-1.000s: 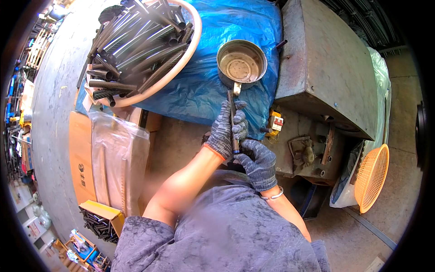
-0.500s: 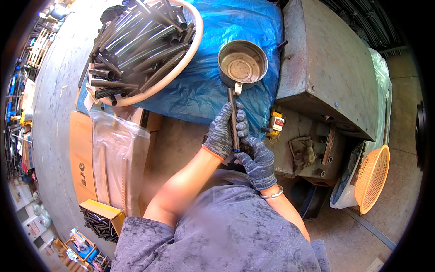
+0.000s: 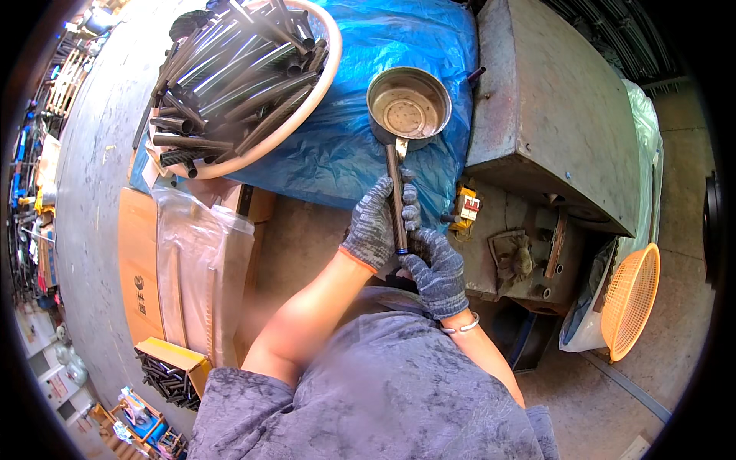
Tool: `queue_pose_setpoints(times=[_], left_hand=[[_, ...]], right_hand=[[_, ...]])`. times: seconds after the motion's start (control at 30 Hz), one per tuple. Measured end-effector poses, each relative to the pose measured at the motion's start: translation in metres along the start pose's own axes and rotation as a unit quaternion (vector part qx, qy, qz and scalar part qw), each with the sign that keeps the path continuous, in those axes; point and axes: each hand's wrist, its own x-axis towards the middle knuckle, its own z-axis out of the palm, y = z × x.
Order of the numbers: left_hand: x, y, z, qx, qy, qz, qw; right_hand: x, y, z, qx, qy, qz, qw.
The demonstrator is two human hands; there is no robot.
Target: The person inserts a metal tube into a rotating deburring machine, rotates the tube by hand, and then applies a liquid to the tube using a brush. The tube is then placed into a basket.
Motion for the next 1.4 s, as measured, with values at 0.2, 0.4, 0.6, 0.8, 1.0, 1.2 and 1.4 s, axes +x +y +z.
queue_pose_setpoints(times=[0.2,0.4,0.6,0.8,1.0,1.2,1.4], left_hand=[[-0.003,-0.002,0.001,0.0,0.017,0.013,1.0],[-0.002,-0.003,-0.007,0.046,-0.002,0.018,0.999],[0.004,-0.004,-0.003,-0.012,-0.034,-0.019,0.999],[-0.002,-0.015,0.007,0.095,0.053,0.053,0.993],[-0.005,-0.024,0.013,0.198,0.119,0.071,0.97],[-0.005,-0.026,0.003,0.138,0.06,0.064,0.987],[-0.007,-0.027,0.0,0.055,0.038,0.052,0.996]], right_hand=[[0.0,-0.004,0.002,0.025,0.032,-0.027,0.999],[-0.001,-0.002,0.003,0.021,0.044,-0.038,0.998],[-0.002,-0.003,-0.002,-0.013,0.042,-0.044,0.998],[-0.001,-0.019,0.002,0.115,0.066,0.072,0.988],[0.002,-0.02,0.002,0.062,0.086,0.108,0.989],[0.002,-0.011,0.0,0.308,0.082,0.241,0.917],[0.0,-0.016,0.0,0.388,0.092,0.283,0.872]])
